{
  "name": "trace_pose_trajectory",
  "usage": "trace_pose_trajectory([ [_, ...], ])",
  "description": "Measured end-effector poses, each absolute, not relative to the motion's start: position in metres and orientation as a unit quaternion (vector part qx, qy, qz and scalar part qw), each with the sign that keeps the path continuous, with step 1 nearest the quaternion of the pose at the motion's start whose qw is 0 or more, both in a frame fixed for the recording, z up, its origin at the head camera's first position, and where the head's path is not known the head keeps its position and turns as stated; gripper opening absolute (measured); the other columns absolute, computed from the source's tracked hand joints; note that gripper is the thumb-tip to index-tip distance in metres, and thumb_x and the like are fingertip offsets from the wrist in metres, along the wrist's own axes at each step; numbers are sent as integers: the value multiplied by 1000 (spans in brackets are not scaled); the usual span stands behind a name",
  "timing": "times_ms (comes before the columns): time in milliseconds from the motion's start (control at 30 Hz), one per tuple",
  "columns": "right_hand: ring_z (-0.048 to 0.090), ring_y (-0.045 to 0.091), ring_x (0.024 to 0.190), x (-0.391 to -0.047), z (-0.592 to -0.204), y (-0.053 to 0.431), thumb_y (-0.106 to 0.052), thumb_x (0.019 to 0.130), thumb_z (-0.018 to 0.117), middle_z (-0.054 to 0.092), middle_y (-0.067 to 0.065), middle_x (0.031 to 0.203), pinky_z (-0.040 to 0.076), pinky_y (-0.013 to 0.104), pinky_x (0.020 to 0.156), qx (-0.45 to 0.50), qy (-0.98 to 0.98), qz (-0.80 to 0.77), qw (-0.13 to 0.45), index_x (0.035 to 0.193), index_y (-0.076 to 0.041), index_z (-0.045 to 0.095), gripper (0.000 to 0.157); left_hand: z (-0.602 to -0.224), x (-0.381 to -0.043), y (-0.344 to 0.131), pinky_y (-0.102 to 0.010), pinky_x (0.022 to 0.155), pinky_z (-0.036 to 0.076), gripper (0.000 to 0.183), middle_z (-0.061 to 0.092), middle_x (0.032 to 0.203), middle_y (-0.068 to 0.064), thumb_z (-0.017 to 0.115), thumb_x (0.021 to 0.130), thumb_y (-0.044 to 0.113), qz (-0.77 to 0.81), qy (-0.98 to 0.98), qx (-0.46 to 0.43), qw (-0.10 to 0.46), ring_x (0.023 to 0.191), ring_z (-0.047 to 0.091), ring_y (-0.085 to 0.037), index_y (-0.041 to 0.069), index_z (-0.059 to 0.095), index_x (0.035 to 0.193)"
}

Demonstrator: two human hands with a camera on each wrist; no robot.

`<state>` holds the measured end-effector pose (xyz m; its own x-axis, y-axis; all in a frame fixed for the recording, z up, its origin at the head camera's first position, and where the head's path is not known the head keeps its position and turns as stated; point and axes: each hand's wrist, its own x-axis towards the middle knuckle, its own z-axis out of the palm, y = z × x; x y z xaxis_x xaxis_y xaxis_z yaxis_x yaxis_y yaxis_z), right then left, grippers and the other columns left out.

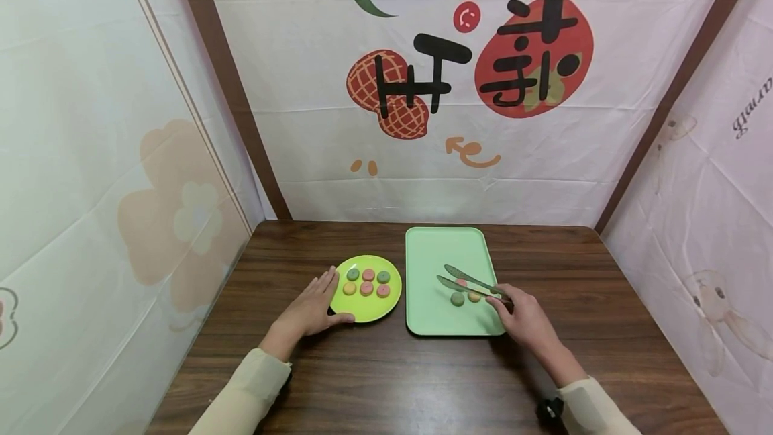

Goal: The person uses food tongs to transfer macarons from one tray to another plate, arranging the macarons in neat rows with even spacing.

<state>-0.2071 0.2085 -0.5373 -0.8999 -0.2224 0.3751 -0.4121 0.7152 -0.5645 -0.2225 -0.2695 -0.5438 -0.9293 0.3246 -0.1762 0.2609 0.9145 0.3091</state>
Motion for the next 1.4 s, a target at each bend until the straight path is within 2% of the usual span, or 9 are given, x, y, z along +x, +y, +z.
trace_pose_trajectory([
  [233,69,14,84,-205,-537,216,-18,101,78,79,8,102,59,37,71,162,-918,334,137,121,0,76,27,-544,-222,-269,-52,135,15,116,12,178,-25,66,97,70,140,972,151,112,165,15,-39,-7,16,169],
  [833,74,22,90,-202,-539,228,-15,101,79,79,10,103,61,47,76,158,-923,317,148,120,1,75,25,-543,-222,-268,-51,135,14,116,10,178,-24,66,97,69,142,972,148,119,165,14,-38,-5,15,169],
  [1100,65,11,81,-201,-537,231,-20,104,75,77,5,100,56,35,68,142,-929,321,115,121,-3,75,24,-546,-224,-271,-52,135,17,116,14,177,-27,66,97,70,133,973,158,102,164,17,-40,-9,17,168],
  [1400,72,17,88,-201,-539,231,-18,104,75,79,7,103,60,41,72,140,-930,321,113,121,-1,75,25,-548,-225,-272,-52,135,16,117,13,177,-27,66,97,70,136,973,159,102,164,17,-40,-8,17,168],
])
